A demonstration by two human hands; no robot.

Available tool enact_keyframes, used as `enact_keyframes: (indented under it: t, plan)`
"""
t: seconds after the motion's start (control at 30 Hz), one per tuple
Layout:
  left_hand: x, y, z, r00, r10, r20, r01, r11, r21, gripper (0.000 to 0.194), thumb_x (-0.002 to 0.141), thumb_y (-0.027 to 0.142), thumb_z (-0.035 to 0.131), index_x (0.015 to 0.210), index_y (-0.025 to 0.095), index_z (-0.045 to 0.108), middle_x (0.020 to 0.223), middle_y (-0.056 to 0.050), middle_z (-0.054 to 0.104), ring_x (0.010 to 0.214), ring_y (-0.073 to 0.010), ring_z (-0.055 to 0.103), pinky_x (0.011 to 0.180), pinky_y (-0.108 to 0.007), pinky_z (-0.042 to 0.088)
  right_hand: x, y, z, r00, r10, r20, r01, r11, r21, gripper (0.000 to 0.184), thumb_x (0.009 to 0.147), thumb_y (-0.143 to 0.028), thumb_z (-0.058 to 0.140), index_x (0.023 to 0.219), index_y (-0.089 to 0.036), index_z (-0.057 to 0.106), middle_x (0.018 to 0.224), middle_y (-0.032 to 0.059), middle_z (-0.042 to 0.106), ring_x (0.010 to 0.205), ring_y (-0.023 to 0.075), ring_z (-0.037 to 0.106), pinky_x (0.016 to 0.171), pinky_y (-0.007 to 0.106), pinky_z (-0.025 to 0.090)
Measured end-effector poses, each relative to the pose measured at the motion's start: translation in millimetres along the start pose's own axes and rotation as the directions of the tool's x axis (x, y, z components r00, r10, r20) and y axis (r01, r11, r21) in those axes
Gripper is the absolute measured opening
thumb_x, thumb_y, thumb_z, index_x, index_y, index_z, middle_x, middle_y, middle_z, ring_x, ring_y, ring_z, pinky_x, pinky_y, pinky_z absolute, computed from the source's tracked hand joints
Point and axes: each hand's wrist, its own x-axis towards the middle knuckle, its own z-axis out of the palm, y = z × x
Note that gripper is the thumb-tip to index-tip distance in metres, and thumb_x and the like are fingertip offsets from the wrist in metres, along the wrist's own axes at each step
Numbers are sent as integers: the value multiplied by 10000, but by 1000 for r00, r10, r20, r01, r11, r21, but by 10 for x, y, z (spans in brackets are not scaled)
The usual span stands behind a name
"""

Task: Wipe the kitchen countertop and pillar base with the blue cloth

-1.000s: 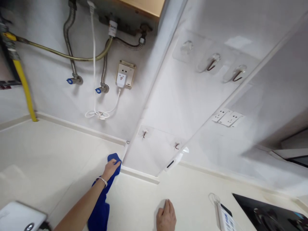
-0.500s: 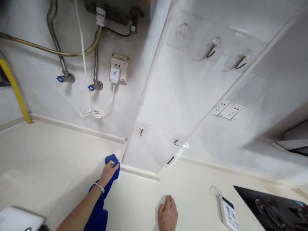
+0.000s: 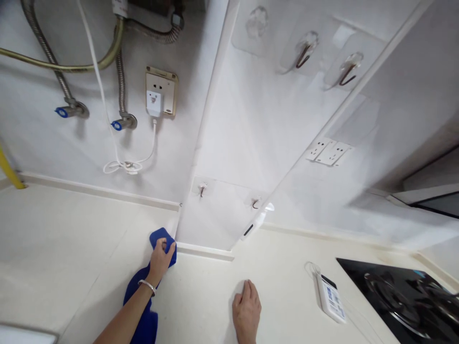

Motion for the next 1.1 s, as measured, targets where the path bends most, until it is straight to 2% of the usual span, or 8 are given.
enact_keyframes:
  t: [0.2,0.33,0.43,0.67,0.8,0.9,1.0,1.1]
  plan:
    - [-7,34,20,998,57,10,-58,996,67,316,860,452,492,1058,207,506,899,-49,621,874,-223,634,834,-374,515,6,-20,-22,1000,-2,4,2,1000,-17,486,877,-255,351,1259,-48,570,1291,223,598,1236,318,529,996,452,435]
    - [26,74,84,999,34,3,-34,992,118,219,916,348,409,1051,212,516,1004,-87,642,950,-220,640,804,-342,492,7,-18,-31,1000,-4,9,4,1000,-28,483,877,-242,345,1257,-49,573,1294,221,599,1235,318,533,991,454,440]
    - [39,78,123,1000,21,-10,-20,991,132,204,923,319,410,1050,209,525,1023,-98,659,963,-219,651,778,-322,485,7,-9,-28,1000,-10,9,10,1000,-23,478,875,-243,355,1252,-50,575,1287,226,602,1236,320,532,986,456,443]
    - [-13,-2,104,990,-50,-132,62,994,89,357,951,351,320,1137,113,512,964,-177,692,869,-265,684,769,-376,509,7,-34,-37,1000,-9,9,9,1000,-16,477,879,-249,352,1255,-54,570,1300,223,594,1229,322,533,975,455,444]
    - [-138,-64,53,987,-31,-156,39,998,43,390,928,433,385,1122,138,552,910,-136,708,864,-263,693,802,-381,528,14,-67,-52,1000,12,14,-12,1000,-8,471,884,-239,346,1262,-63,564,1320,213,585,1234,315,531,977,444,439]
    - [-220,-71,60,989,0,-150,4,1000,23,390,909,481,419,1111,186,575,945,-100,712,902,-243,689,841,-372,537,20,-88,-62,999,30,16,-30,1000,-8,463,884,-235,349,1254,-67,570,1323,209,586,1233,315,531,982,444,434]
    - [-237,-19,93,989,10,-151,-5,999,35,398,867,500,496,1109,194,570,987,-89,689,925,-238,669,867,-385,539,21,-97,-65,999,42,23,-42,999,-3,467,888,-240,349,1263,-65,567,1330,209,583,1240,312,527,990,445,429]
    - [-227,69,114,990,28,-136,-17,997,79,418,801,489,598,1103,202,560,963,-51,633,892,-225,637,817,-379,545,18,-93,-60,999,40,23,-41,999,9,477,893,-249,347,1276,-65,563,1334,208,580,1260,307,513,1005,444,419]
